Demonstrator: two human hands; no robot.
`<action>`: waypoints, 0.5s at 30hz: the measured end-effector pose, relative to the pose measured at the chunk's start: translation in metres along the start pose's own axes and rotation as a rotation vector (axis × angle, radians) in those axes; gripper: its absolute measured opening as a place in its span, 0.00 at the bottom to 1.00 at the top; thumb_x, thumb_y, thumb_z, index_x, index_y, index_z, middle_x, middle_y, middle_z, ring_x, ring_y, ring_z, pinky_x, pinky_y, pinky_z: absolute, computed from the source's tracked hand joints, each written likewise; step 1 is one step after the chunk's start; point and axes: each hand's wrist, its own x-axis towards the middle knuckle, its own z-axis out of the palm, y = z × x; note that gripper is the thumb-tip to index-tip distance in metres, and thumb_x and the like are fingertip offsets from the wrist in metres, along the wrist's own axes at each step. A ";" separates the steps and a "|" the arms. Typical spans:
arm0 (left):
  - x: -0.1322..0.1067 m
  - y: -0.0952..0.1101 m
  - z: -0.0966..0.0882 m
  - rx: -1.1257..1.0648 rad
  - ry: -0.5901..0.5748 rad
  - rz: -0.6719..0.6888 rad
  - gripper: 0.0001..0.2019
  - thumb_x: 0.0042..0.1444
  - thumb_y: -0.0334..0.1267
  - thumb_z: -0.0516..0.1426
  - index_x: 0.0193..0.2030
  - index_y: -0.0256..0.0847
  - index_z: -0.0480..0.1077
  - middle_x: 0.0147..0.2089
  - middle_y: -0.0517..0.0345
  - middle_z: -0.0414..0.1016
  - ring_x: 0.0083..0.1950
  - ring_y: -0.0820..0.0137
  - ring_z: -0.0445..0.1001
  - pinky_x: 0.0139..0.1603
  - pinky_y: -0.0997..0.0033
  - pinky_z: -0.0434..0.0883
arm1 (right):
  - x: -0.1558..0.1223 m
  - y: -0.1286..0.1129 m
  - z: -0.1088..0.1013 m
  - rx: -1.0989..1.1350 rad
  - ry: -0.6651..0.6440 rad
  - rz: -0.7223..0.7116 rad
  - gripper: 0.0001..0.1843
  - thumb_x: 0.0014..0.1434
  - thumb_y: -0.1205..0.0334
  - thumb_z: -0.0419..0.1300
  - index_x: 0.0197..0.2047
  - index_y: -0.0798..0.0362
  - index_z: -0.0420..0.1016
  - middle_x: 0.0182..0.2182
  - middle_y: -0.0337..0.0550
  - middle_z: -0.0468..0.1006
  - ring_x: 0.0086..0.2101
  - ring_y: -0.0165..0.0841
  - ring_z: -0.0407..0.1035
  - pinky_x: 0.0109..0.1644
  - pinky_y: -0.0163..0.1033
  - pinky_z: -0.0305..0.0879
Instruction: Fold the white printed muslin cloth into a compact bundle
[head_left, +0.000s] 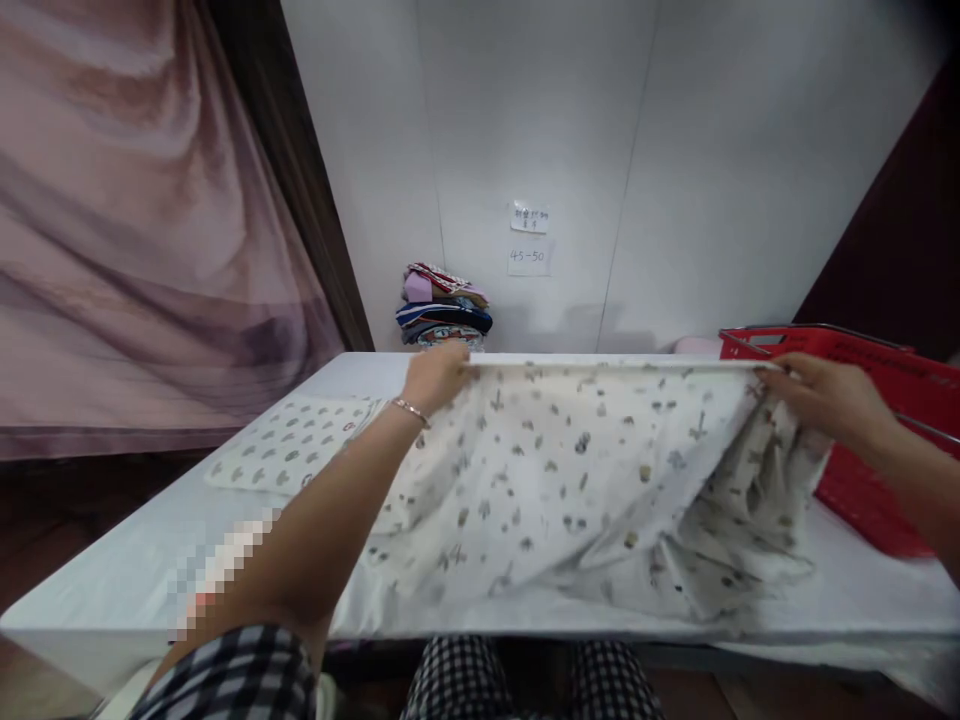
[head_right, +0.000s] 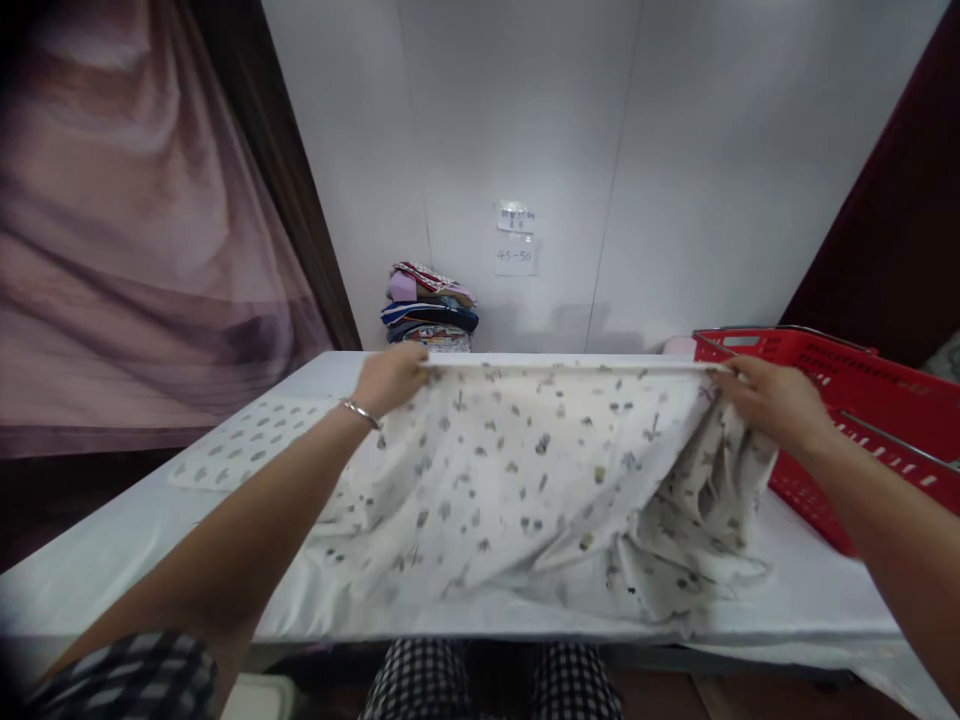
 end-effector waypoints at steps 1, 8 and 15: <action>0.012 -0.002 -0.017 0.015 0.145 0.005 0.05 0.51 0.39 0.54 0.34 0.41 0.67 0.38 0.54 0.70 0.42 0.64 0.68 0.38 0.68 0.62 | 0.011 -0.007 -0.005 -0.009 0.089 0.027 0.12 0.52 0.53 0.55 0.35 0.50 0.73 0.22 0.41 0.70 0.24 0.32 0.62 0.29 0.36 0.54; -0.026 0.019 -0.041 -0.075 -0.051 0.162 0.08 0.52 0.43 0.55 0.30 0.41 0.65 0.29 0.57 0.67 0.37 0.64 0.68 0.39 0.65 0.62 | 0.037 -0.004 -0.003 -0.108 0.207 0.083 0.18 0.56 0.53 0.52 0.42 0.55 0.73 0.26 0.48 0.72 0.26 0.33 0.62 0.30 0.36 0.53; -0.147 0.033 0.056 -0.216 -0.462 0.234 0.07 0.52 0.35 0.54 0.40 0.43 0.64 0.40 0.56 0.71 0.40 0.65 0.69 0.38 0.68 0.63 | -0.031 0.053 0.071 -0.213 -0.342 -0.047 0.19 0.55 0.46 0.48 0.38 0.49 0.71 0.28 0.52 0.75 0.26 0.41 0.67 0.26 0.39 0.55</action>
